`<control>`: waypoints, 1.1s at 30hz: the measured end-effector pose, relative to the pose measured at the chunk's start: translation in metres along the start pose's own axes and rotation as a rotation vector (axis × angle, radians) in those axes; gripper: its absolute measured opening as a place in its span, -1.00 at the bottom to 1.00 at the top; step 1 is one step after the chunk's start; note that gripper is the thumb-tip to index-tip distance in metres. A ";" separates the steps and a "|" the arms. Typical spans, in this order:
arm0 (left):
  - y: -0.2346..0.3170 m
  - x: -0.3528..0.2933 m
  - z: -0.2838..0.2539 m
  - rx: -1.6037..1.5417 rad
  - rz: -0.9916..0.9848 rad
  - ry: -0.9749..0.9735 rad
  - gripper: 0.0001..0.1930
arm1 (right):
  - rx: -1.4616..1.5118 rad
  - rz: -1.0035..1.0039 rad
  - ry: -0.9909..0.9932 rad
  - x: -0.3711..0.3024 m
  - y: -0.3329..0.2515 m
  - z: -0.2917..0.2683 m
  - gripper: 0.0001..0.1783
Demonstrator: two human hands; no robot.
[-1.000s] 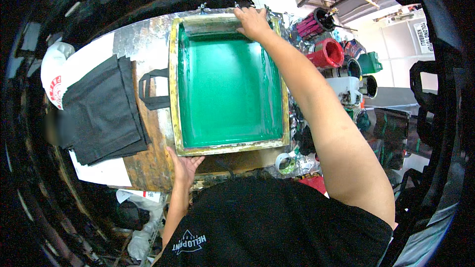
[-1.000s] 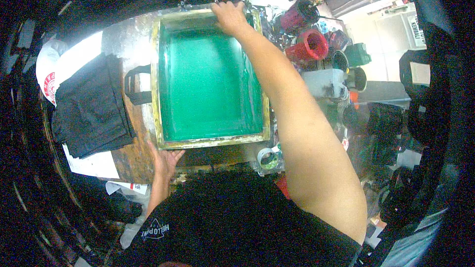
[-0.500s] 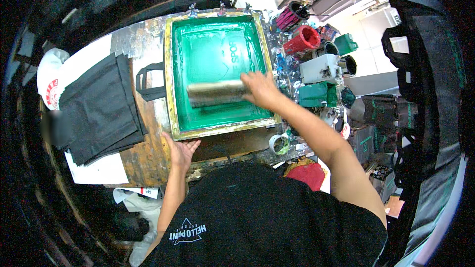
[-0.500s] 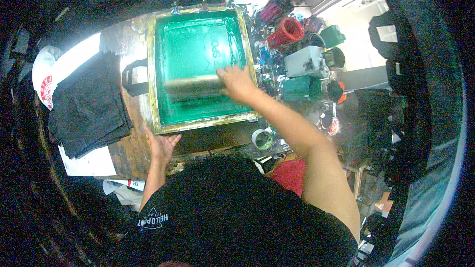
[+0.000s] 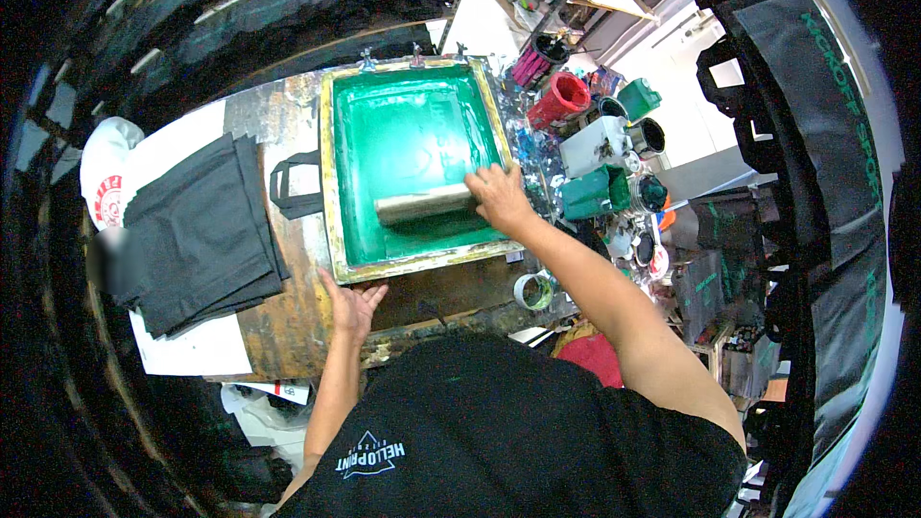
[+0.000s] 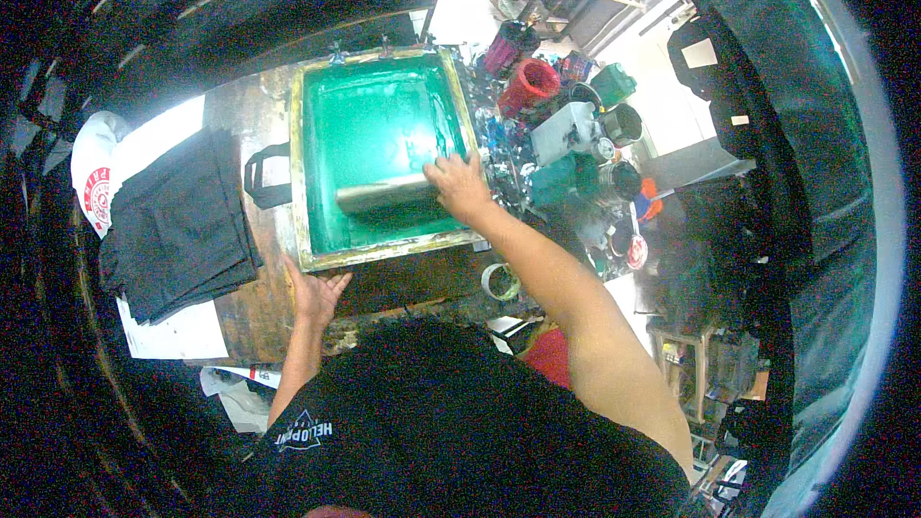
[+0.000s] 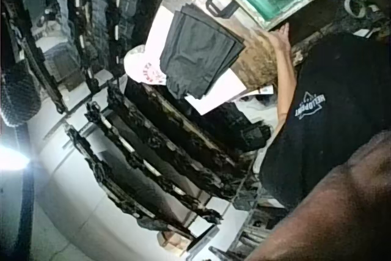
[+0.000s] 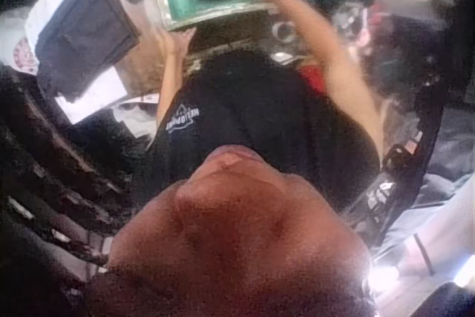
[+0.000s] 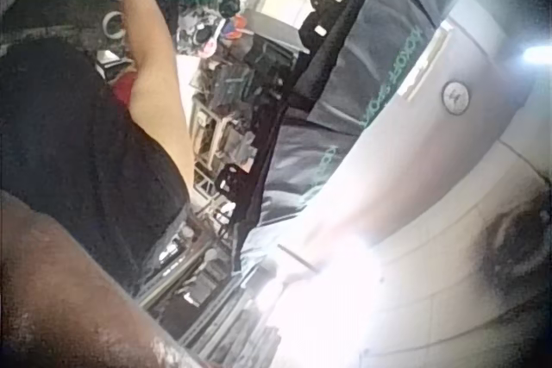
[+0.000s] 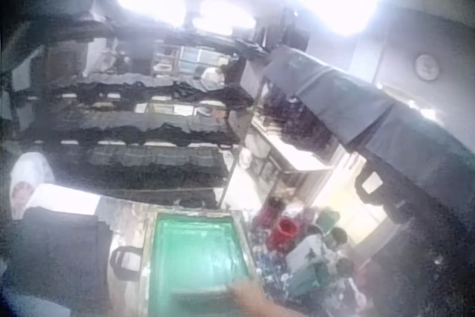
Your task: The person performs screen printing on black tote bags by using a squeegee to press green ink through a stencil frame, lifting the frame between bags, and handing the printed items to an assistant.
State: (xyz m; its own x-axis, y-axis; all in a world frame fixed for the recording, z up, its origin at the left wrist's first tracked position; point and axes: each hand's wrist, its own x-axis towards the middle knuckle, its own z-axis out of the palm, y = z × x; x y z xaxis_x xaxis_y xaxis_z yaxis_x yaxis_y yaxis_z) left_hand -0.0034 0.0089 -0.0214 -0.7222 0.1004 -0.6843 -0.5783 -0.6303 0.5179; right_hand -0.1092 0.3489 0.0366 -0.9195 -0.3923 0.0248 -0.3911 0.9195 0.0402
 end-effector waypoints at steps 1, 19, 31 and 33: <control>0.002 0.001 0.002 -0.006 -0.020 0.010 0.27 | -0.021 0.005 0.008 0.013 0.009 0.004 -0.27; 0.011 -0.010 0.024 0.044 -0.028 0.138 0.21 | -0.065 -0.276 0.141 0.261 0.131 0.055 -0.23; 0.012 0.018 -0.006 0.241 -0.284 0.204 0.42 | 0.026 -0.170 0.201 0.274 0.125 0.024 -0.23; 0.025 0.024 -0.017 0.386 -0.425 0.139 0.43 | -0.029 -0.137 0.276 0.272 0.124 0.026 -0.24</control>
State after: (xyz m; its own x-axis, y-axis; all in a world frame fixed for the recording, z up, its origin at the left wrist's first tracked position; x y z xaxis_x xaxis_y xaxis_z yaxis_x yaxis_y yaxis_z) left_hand -0.0284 -0.0177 -0.0337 -0.3556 0.1649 -0.9200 -0.9212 -0.2283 0.3151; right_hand -0.4083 0.3569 0.0221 -0.8113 -0.5089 0.2878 -0.5061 0.8578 0.0901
